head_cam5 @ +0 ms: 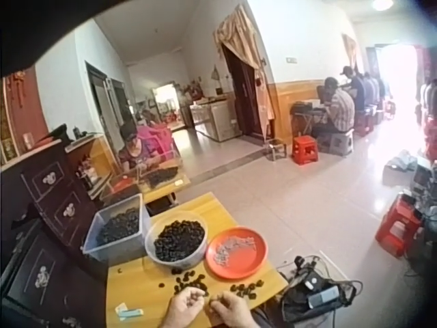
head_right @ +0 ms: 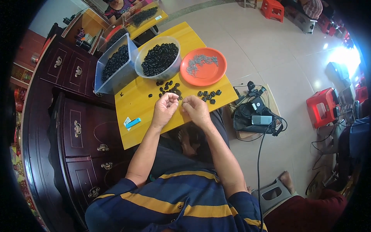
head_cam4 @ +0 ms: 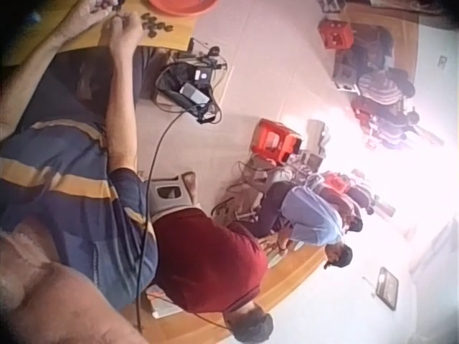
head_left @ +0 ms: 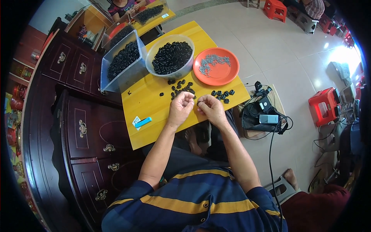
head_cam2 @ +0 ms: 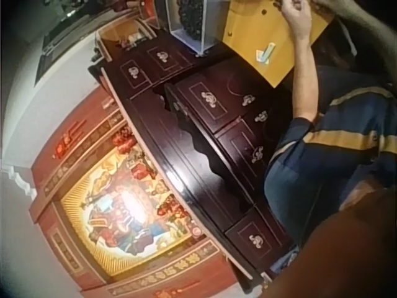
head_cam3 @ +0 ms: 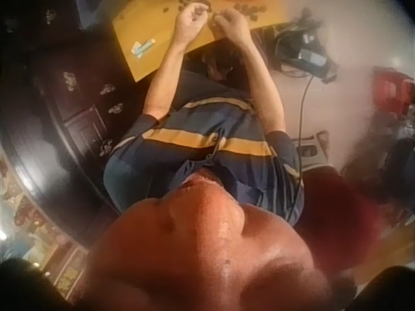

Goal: The person assembles small plastic clips by picking up pins from a plate, inserting them into the plastic pieces by hand, and setting the completed clips onto the table.

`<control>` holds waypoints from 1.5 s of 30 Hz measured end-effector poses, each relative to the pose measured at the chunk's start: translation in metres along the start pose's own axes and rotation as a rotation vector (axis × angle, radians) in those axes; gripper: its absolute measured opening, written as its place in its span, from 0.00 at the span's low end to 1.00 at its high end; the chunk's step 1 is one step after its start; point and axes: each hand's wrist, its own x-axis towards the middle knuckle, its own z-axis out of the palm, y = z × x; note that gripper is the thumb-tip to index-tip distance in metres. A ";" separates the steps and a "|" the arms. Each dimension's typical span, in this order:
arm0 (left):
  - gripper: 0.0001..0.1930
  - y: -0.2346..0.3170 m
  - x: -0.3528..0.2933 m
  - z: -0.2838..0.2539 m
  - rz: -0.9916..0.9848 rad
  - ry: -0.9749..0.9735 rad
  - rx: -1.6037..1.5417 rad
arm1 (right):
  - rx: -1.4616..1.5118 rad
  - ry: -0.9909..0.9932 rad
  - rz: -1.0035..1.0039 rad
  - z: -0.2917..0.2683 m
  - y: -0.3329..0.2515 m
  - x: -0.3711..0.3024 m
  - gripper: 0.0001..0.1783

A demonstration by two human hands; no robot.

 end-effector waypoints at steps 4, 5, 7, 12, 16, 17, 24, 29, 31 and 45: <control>0.10 -0.004 -0.002 -0.001 -0.017 -0.026 0.041 | 0.027 -0.001 0.018 0.002 -0.002 -0.002 0.06; 0.10 -0.004 -0.001 0.000 -0.018 -0.028 0.041 | 0.028 0.002 0.018 0.002 -0.001 -0.001 0.06; 0.11 -0.005 0.001 0.000 -0.013 -0.038 0.070 | -0.042 0.002 -0.008 0.000 0.001 0.001 0.06; 0.10 -0.005 0.004 -0.001 -0.016 -0.018 0.047 | -0.029 0.015 0.010 0.002 -0.002 0.003 0.07; 0.10 -0.005 0.004 0.000 -0.021 -0.012 0.053 | -0.058 0.024 0.004 0.002 0.000 0.003 0.07; 0.10 -0.006 0.004 0.000 -0.022 -0.013 0.054 | -0.057 0.024 0.004 0.002 0.004 0.004 0.07; 0.10 -0.008 0.005 0.001 0.031 -0.002 0.110 | -0.116 0.065 -0.050 0.005 0.011 0.005 0.05; 0.09 -0.006 0.004 0.001 0.018 -0.003 0.136 | -0.219 0.085 -0.050 0.009 0.005 0.003 0.04; 0.08 -0.007 0.004 0.001 0.032 0.002 0.154 | -0.267 0.108 -0.094 0.010 0.005 0.002 0.04; 0.13 0.015 0.007 -0.009 -0.172 -0.086 -0.068 | -0.059 0.133 -0.034 0.005 0.004 0.004 0.06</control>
